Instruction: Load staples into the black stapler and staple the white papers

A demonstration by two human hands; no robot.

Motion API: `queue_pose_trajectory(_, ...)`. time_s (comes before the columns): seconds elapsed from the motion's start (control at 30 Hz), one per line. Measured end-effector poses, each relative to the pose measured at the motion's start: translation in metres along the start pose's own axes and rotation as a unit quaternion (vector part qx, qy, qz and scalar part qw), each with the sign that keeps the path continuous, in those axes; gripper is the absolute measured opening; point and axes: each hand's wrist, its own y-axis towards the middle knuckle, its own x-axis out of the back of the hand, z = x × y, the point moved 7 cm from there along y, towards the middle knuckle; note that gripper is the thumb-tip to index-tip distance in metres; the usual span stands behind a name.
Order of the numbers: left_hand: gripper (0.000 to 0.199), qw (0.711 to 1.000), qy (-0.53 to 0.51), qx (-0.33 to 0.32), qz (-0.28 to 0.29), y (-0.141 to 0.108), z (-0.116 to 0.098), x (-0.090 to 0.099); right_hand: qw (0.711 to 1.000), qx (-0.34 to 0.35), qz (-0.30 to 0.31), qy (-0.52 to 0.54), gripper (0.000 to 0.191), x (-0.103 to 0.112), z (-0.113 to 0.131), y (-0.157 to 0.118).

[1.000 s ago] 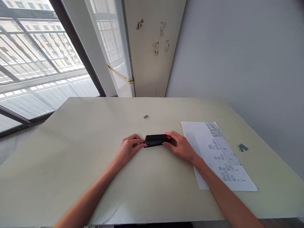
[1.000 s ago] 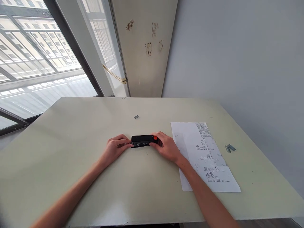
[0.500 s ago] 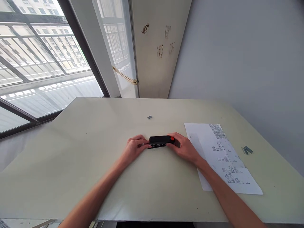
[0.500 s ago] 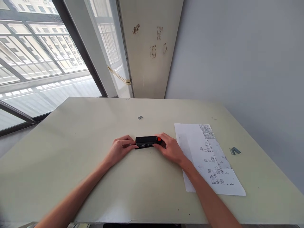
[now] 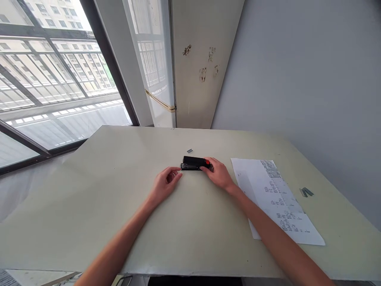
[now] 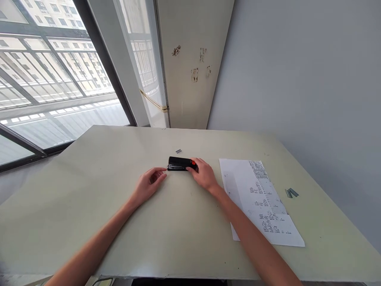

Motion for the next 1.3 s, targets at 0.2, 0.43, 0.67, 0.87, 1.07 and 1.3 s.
queue_pose_trajectory(0.2, 0.041, 1.0, -0.003, 0.009, -0.006, 0.002, 0.003, 0.002, 1.0, -0.017, -0.008, 0.015, 0.031, -0.038, 0.022, 0.047)
queue_pose_trajectory(0.43, 0.036, 1.0, 0.009, 0.009, -0.001, -0.002, 0.006, 0.001, 0.998, -0.011, -0.014, 0.06, 0.054, 0.012, 0.013, -0.015)
queue_pose_trajectory(0.67, 0.021, 0.996, 0.06, -0.03, 0.06, 0.018, 0.001, -0.013, 0.978, -0.138, -0.136, -0.073, 0.041, 0.142, -0.069, -0.137)
queue_pose_trajectory(0.87, 0.014, 0.992, 0.1, -0.051, 0.058, 0.015, -0.009, -0.023, 0.961, -0.197, -0.081, -0.176, 0.048, 0.158, -0.106, -0.208)
queue_pose_trajectory(1.07, 0.014, 0.992, 0.094, -0.063, 0.05, 0.007, -0.009, -0.021, 0.963, -0.136, -0.08, -0.219, 0.055, 0.137, -0.116, -0.253)
queue_pose_trajectory(1.3, 0.017, 0.99, 0.105, -0.077, 0.059, 0.01, -0.016, -0.023, 0.964, -0.123, -0.071, -0.226, 0.053, 0.128, -0.116, -0.251)
